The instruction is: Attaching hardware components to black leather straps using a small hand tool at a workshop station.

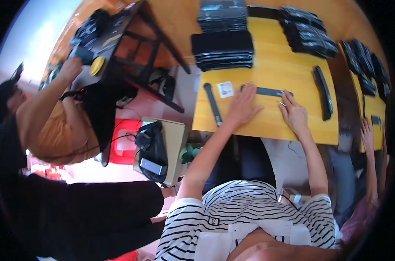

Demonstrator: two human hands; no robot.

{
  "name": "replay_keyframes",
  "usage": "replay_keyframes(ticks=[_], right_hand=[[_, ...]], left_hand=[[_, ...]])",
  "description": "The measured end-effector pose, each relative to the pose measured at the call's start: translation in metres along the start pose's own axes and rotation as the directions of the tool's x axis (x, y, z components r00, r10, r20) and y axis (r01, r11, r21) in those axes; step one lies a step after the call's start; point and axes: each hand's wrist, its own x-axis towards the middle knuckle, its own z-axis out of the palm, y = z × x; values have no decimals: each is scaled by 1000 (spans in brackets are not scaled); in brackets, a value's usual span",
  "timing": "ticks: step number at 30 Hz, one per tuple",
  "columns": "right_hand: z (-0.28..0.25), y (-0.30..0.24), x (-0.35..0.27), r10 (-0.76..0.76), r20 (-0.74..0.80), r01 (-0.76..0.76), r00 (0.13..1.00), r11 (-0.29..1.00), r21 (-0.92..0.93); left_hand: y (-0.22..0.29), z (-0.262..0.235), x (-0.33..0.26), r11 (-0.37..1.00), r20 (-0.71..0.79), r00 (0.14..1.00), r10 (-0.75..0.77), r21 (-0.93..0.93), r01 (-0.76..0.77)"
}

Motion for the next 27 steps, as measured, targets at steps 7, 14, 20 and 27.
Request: replay_keyframes(ticks=[7, 14, 20, 27], right_hand=[[-12, -6, -4, 18, -128, 16, 992, 967, 255], [-23, -42, -17, 38, -188, 57, 981, 878, 476], [-33, -76, -28, 0, -148, 85, 989, 819, 568], [-29, -124, -48, 29, 148, -144, 989, 469, 871]], left_hand=[[2, -62, -30, 942, -246, 925, -289, -246, 229], [-6, -66, -88, 709, -155, 698, -699, -26, 704], [-33, -43, -99, 597, -133, 617, -776, -469, 651], [33, -53, -104, 220, -59, 604, -794, -956, 196]])
